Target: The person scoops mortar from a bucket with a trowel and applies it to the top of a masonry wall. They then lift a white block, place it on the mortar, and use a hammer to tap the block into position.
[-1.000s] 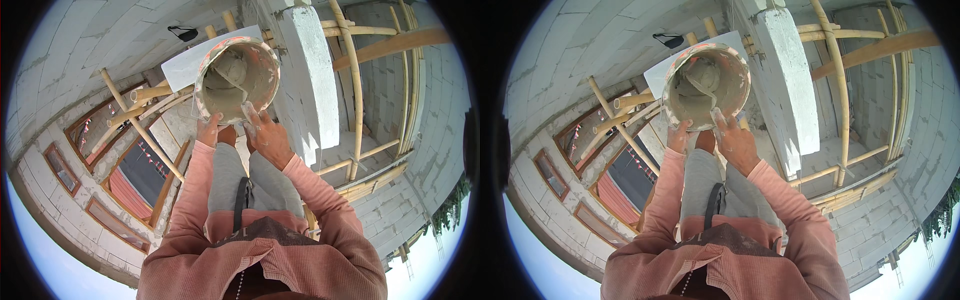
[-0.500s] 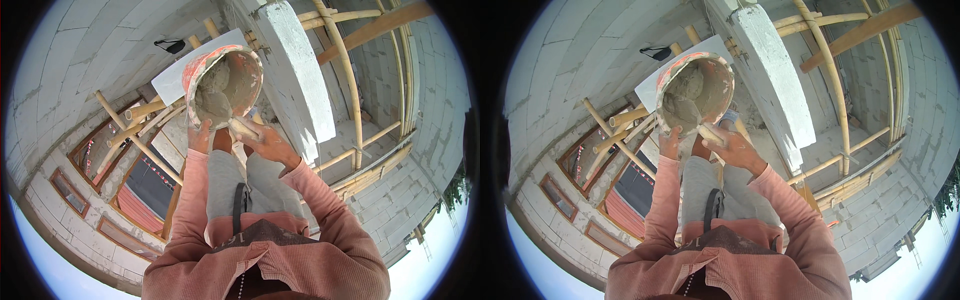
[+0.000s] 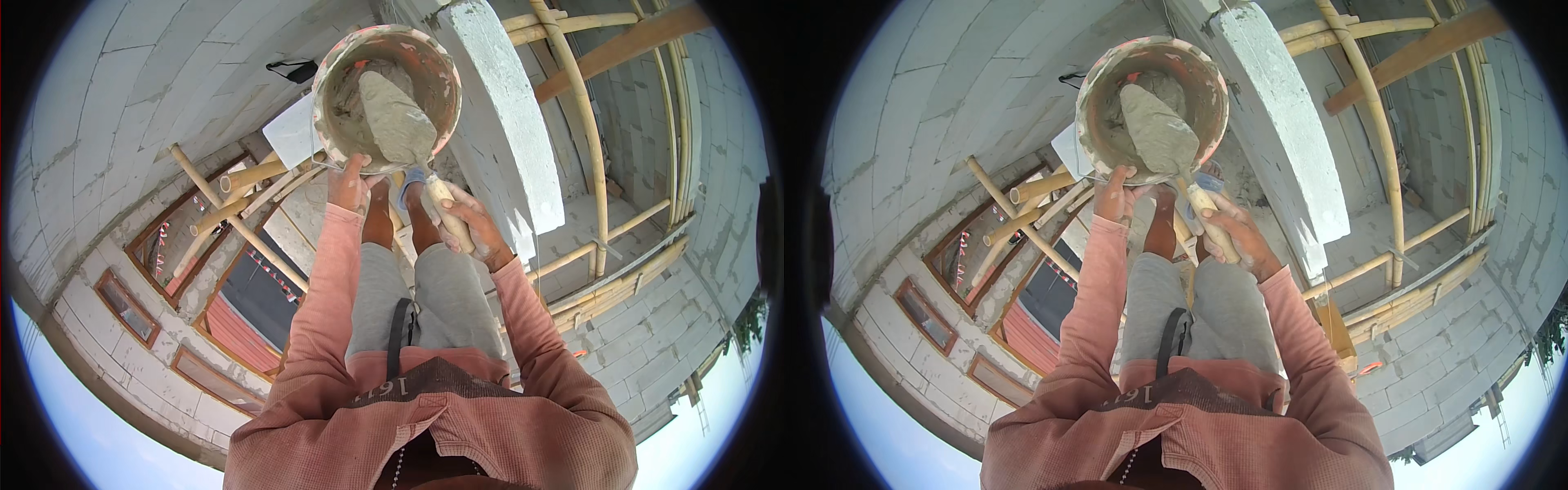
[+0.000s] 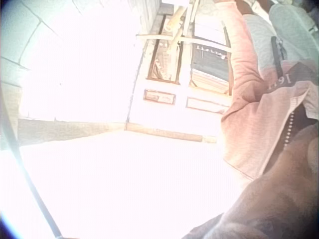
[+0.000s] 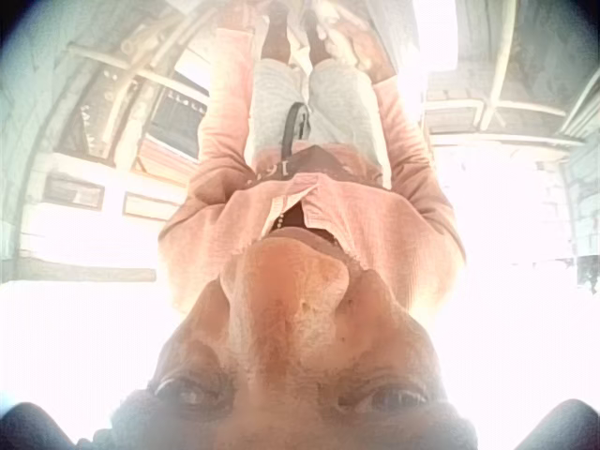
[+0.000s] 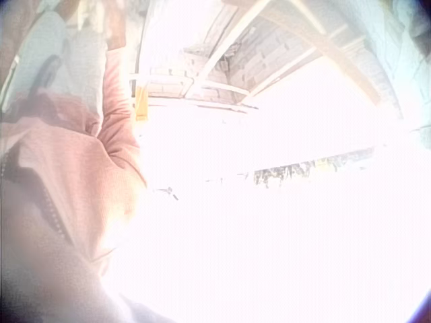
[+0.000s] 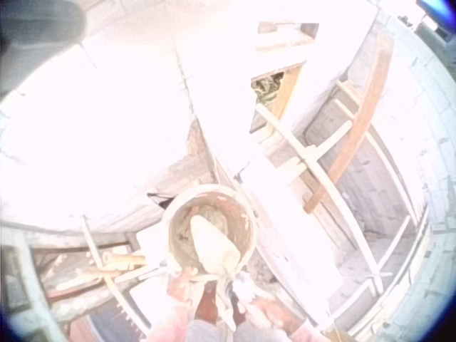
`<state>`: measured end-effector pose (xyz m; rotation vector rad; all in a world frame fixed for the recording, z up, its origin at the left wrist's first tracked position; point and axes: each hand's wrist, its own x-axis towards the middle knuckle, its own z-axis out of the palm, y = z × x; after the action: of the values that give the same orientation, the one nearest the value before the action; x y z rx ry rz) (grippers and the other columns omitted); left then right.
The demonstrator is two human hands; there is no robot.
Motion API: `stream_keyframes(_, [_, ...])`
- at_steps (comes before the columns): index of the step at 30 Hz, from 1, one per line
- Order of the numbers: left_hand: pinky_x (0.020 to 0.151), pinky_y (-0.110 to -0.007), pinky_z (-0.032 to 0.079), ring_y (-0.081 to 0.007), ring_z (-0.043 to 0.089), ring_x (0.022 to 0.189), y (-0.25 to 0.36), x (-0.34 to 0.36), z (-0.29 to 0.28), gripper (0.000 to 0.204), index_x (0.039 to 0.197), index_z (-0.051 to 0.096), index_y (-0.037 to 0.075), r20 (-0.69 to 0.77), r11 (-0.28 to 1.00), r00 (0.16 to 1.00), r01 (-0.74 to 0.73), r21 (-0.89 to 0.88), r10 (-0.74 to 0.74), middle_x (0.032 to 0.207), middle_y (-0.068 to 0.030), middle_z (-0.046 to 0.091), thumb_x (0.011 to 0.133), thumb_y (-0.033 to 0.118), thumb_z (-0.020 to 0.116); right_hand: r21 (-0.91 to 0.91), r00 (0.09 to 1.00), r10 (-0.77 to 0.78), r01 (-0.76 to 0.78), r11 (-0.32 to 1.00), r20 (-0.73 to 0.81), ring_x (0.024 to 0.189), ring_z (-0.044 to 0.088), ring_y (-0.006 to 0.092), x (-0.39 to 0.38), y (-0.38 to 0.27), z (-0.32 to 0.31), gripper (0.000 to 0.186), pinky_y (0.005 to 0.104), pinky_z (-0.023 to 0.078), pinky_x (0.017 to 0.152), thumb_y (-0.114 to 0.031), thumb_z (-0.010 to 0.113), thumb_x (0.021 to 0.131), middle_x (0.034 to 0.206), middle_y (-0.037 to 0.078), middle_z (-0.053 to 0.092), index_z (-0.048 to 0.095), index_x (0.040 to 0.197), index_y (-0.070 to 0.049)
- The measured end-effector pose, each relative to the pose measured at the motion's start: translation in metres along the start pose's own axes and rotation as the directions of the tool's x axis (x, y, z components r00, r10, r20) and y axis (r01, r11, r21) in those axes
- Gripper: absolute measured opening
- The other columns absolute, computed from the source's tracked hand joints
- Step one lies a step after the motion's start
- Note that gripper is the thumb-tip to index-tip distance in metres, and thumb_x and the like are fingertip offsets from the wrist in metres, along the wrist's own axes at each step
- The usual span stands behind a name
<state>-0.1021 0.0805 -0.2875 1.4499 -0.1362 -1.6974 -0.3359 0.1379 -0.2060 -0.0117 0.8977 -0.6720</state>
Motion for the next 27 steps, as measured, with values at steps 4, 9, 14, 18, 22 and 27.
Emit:
stream_keyframes(4, [0.091, -0.057, 0.058, -0.0336, 0.066, 0.101, -0.003, 0.010, 0.007, 0.036, 0.123, 0.049, -0.001, -0.005, 0.997, 1.000, 0.015, -0.074, -0.016, 0.112, -0.0159, 0.060, 0.088, 0.002, 0.059, 0.025, 0.999, -0.035, 0.034, 0.999, 0.010, 0.045, 0.048, 0.0112, -0.002, -0.007, -0.007, 0.051, 0.0236, 0.037, 0.038, -0.025, 0.052, 0.099, 0.084, 0.009, 0.057, 0.040, 0.143, -0.002])
stream_keyframes(9, [0.094, -0.056, 0.056, -0.0316, 0.059, 0.114, 0.001, 0.013, 0.014, 0.053, 0.132, 0.044, -0.001, -0.045, 0.994, 0.999, -0.030, -0.106, 0.025, 0.123, -0.0142, 0.055, 0.082, 0.002, 0.062, 0.014, 0.962, -0.265, 0.266, 0.964, -0.064, 0.049, 0.051, 0.0103, 0.022, -0.025, -0.007, 0.053, 0.0243, 0.041, 0.041, -0.029, 0.052, 0.099, 0.086, 0.009, 0.058, 0.040, 0.143, -0.002])
stream_keyframes(14, [0.092, -0.055, 0.057, -0.0330, 0.061, 0.112, -0.005, 0.007, -0.033, 0.057, 0.135, 0.042, -0.001, -0.115, 0.991, 0.993, -0.035, -0.126, 0.020, 0.125, -0.0148, 0.056, 0.081, 0.002, 0.061, -0.470, 0.749, -0.595, 0.430, 0.771, -0.292, 0.068, 0.057, 0.0069, 0.094, -0.038, -0.007, 0.054, 0.0218, 0.044, 0.052, -0.030, 0.059, 0.099, 0.097, 0.007, 0.058, 0.040, 0.141, -0.002])
stream_keyframes(18, [0.092, -0.054, 0.058, -0.0343, 0.061, 0.114, -0.010, -0.018, -0.092, 0.060, 0.138, 0.041, 0.000, -0.211, 0.996, 0.977, 0.010, -0.087, -0.028, 0.128, -0.0155, 0.055, 0.080, 0.001, 0.061, -0.843, 0.378, -0.903, 0.402, 0.357, -0.202, 0.100, 0.060, 0.0273, 0.187, -0.046, -0.020, 0.052, 0.0386, 0.051, 0.079, -0.018, 0.061, 0.096, 0.123, 0.019, 0.050, 0.037, 0.139, -0.001])
stream_keyframes(22, [0.093, -0.054, 0.057, -0.0351, 0.060, 0.115, -0.012, -0.051, -0.110, 0.063, 0.140, 0.038, 0.000, -0.291, 0.998, 0.956, 0.023, -0.063, -0.041, 0.129, -0.0157, 0.055, 0.080, 0.001, 0.059, -0.983, 0.228, -0.971, 0.150, 0.102, -0.066, 0.111, 0.051, 0.0460, 0.254, -0.046, -0.043, 0.054, 0.0495, 0.044, 0.094, -0.014, 0.061, 0.094, 0.121, 0.028, 0.047, 0.035, 0.137, 0.005])
stream_keyframes(27, [0.096, -0.056, 0.056, -0.0367, 0.059, 0.117, -0.021, -0.073, -0.142, 0.064, 0.141, 0.037, 0.001, -0.317, 0.992, 0.942, 0.087, -0.093, -0.112, 0.133, -0.0178, 0.052, 0.081, 0.000, 0.057, -0.988, 0.238, -0.961, 0.027, 0.153, -0.142, 0.115, 0.055, 0.0478, 0.297, -0.052, -0.061, 0.052, 0.0508, 0.049, 0.093, -0.013, 0.056, 0.095, 0.135, 0.027, 0.043, 0.035, 0.141, -0.004])
